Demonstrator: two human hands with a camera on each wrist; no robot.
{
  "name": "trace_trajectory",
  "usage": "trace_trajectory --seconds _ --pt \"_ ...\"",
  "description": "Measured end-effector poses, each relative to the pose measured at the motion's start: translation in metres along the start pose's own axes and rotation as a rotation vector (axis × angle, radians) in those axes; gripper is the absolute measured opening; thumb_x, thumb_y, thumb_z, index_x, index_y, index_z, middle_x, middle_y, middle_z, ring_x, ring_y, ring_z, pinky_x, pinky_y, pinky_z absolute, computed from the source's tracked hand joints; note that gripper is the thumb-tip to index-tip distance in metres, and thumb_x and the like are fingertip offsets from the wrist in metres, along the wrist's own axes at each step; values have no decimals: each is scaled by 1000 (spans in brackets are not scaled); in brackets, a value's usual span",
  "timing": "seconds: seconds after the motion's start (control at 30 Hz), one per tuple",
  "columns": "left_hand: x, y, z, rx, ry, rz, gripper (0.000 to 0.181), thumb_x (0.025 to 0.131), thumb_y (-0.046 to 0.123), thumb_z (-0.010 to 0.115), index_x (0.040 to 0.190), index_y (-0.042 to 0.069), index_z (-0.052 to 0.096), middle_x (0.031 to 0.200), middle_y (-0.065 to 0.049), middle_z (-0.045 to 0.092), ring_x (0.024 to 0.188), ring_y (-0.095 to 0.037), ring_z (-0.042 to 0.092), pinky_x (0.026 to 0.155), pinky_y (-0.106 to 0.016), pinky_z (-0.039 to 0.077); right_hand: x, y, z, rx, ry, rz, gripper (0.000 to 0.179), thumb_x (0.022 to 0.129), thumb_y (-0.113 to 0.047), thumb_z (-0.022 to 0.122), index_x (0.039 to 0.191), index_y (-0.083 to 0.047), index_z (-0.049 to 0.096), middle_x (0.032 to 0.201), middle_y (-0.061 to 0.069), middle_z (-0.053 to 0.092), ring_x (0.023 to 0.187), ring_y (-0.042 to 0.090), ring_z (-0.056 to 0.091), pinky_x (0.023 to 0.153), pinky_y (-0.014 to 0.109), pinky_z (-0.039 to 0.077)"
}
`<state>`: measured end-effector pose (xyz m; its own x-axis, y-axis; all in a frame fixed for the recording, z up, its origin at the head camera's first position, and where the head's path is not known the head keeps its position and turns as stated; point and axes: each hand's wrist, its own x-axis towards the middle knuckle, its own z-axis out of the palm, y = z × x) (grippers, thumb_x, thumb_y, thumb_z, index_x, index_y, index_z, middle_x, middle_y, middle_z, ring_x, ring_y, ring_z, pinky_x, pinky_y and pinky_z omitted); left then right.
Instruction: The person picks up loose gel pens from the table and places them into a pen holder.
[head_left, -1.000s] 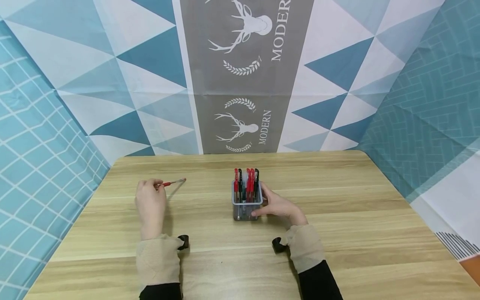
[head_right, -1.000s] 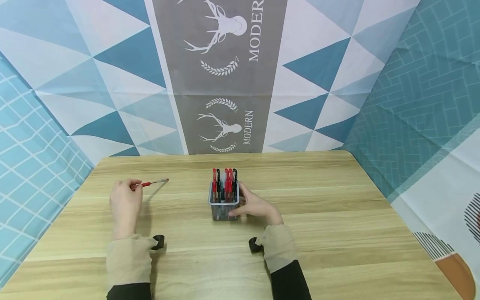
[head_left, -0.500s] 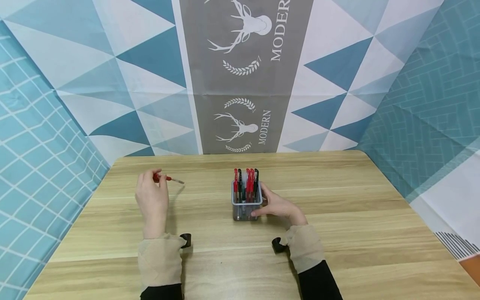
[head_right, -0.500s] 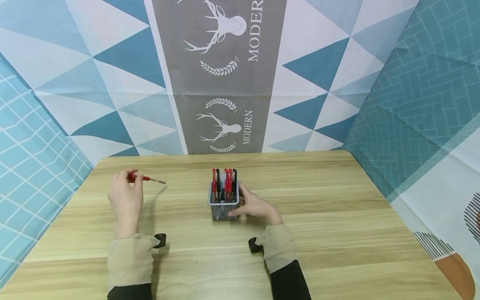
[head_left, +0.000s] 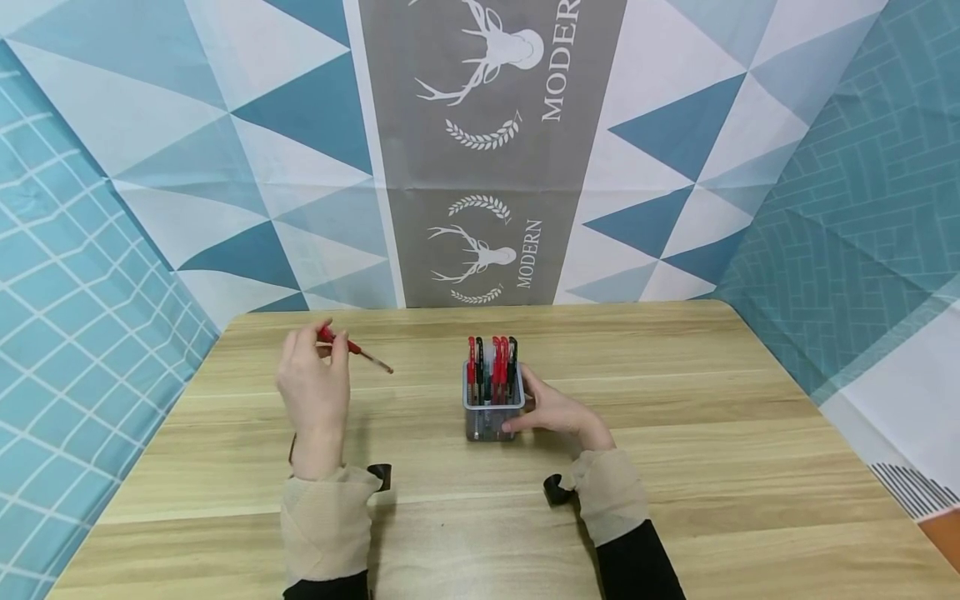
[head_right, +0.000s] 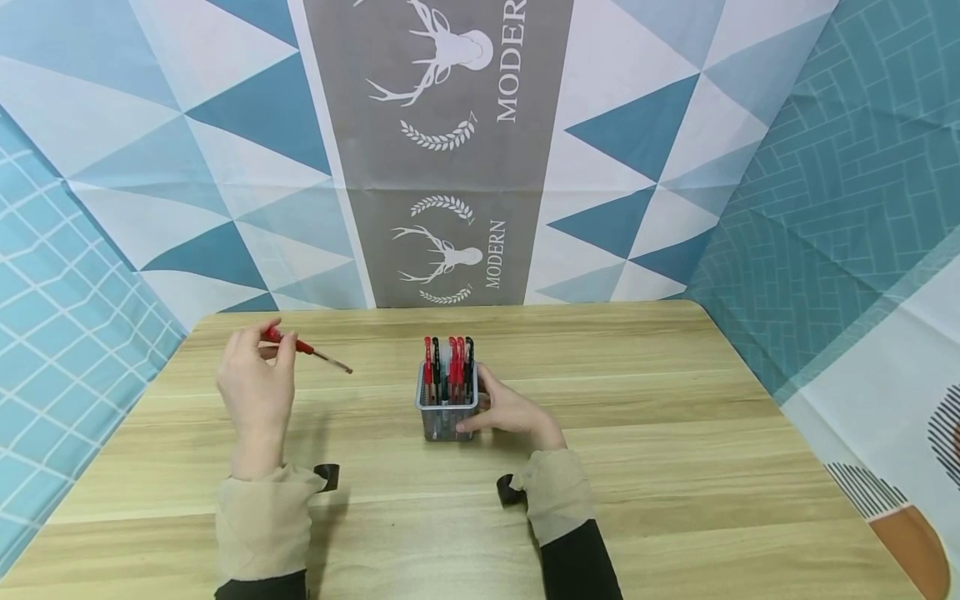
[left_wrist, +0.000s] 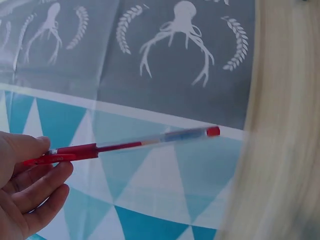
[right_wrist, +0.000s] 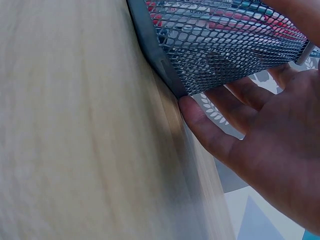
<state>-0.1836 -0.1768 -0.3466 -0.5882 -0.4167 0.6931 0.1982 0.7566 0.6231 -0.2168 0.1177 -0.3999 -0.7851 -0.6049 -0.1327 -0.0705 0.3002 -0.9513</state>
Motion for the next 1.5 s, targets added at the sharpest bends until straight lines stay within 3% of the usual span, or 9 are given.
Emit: trace_trajectory --seconds 0.23,0.47,0.7,0.87,0.97,1.07,1.13,1.37,1.5 --pt "-1 16 0 -86 38 49 29 82 7 65 109 -3 59 93 -20 61 71 -31 63 65 -39 53 3 6 -1 3 8 11 104 70 -5 75 146 -14 5 141 14 35 132 30 27 112 47 14" --pt "-3 28 1 -128 96 140 26 82 10 66 103 -3 59 91 -16 65 70 -28 65 67 -36 53 12 25 -3 12 18 4 106 69 -6 76 146 -21 5 140 10 36 131 28 30 112 47 15" --pt "-7 39 4 -200 139 148 26 81 10 67 104 -1 60 92 -13 67 68 -29 65 68 -39 54 11 26 -3 -13 28 -2 106 68 -13 78 146 -23 6 143 8 34 132 26 28 112 47 14" --pt "-9 46 6 -253 152 142 26 80 12 69 102 1 61 90 -11 68 68 -28 66 71 -19 52 11 25 -3 -18 32 -7 107 68 -14 79 146 -23 5 145 7 30 134 26 25 112 47 13" --pt "-11 51 8 -313 135 141 27 79 12 70 102 1 62 89 -11 68 67 -27 66 72 -7 45 12 25 -3 -4 22 -16 107 69 -12 78 146 -23 5 145 7 30 134 26 25 112 46 13" --pt "-14 56 11 -343 104 153 27 79 10 70 102 0 61 89 -12 68 66 -26 66 69 -4 44 12 26 -3 -2 18 -14 107 69 -10 77 146 -24 4 144 8 31 134 26 26 112 45 13" --pt "-17 59 15 -350 83 165 26 78 8 70 102 0 61 88 -12 68 66 -25 66 66 -6 47 13 26 -3 -1 15 -10 108 69 -8 77 146 -23 3 144 9 31 134 26 25 112 46 13" --pt "-28 67 34 -346 -23 228 27 76 6 71 100 0 61 88 -12 68 65 -24 66 59 -33 54 15 26 -5 9 -2 -6 107 70 -3 75 146 -19 1 145 13 28 135 28 23 112 45 14" --pt "-35 69 44 -315 -93 263 27 75 6 72 100 0 63 90 -12 69 64 -22 65 58 -33 54 14 26 -4 9 0 -20 105 70 -5 76 146 -22 5 143 10 32 133 27 26 112 45 16"
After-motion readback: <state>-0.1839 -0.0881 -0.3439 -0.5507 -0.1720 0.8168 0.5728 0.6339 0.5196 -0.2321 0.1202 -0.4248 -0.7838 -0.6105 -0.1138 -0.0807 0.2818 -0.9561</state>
